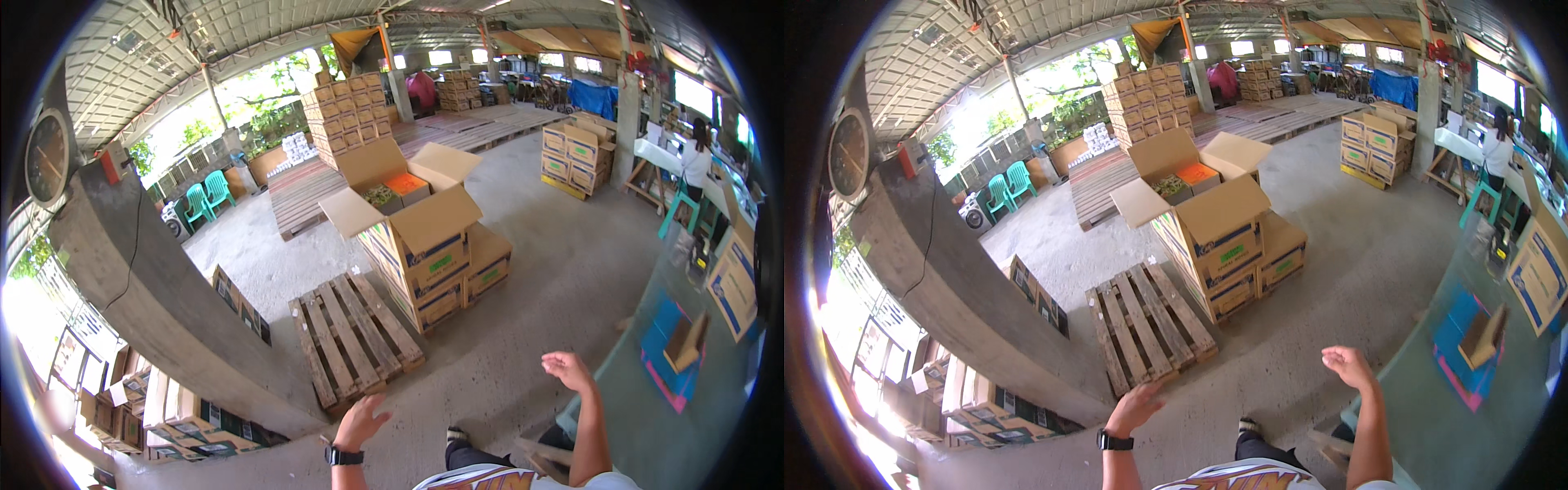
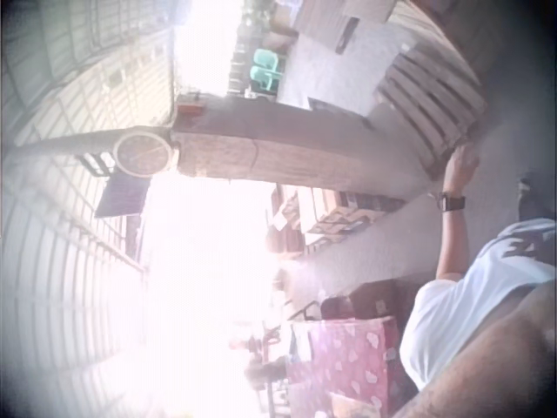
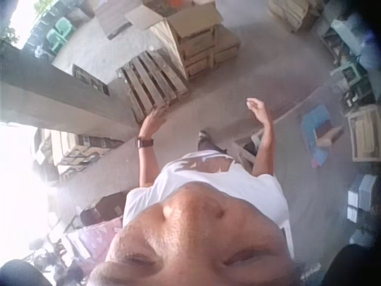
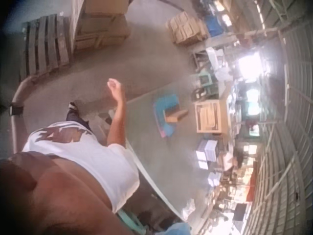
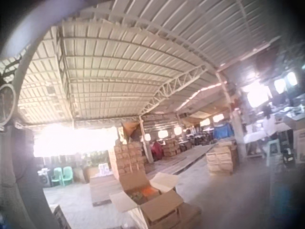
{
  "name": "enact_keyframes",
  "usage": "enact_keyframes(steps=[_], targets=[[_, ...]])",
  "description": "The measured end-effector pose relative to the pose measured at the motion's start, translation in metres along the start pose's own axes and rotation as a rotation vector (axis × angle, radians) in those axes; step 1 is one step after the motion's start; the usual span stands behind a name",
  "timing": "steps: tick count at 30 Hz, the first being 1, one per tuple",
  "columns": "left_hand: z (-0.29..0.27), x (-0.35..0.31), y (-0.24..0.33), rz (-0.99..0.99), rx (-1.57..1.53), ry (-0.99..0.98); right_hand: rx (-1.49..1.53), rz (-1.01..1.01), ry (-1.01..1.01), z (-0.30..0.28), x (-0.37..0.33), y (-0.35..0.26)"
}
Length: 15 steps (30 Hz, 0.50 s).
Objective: The person takes stacks of books from a large cardboard box, carries them to a table, and organizes them into separate piles based on the book covers.
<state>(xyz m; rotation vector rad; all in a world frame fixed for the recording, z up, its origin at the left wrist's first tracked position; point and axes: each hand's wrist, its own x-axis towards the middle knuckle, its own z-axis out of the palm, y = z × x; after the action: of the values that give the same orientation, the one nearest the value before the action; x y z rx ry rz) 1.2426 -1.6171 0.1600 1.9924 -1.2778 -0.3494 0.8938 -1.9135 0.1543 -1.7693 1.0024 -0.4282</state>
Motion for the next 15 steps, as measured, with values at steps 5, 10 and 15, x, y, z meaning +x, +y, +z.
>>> enact_keyframes(steps=[5, 10, 15], targets=[[-0.020, 0.058, -0.083, -0.438, 0.099, -0.194, 0.193, -0.174, 0.063, -0.007, 0.185, -0.072], [-0.066, 0.093, -0.117, -0.597, 0.115, -0.018, 0.497, -0.323, 0.100, 0.030, 0.359, -0.161], [-0.073, 0.189, -0.166, -0.582, -0.178, 0.550, 0.540, -0.335, 0.243, 0.043, 0.545, -0.181]])
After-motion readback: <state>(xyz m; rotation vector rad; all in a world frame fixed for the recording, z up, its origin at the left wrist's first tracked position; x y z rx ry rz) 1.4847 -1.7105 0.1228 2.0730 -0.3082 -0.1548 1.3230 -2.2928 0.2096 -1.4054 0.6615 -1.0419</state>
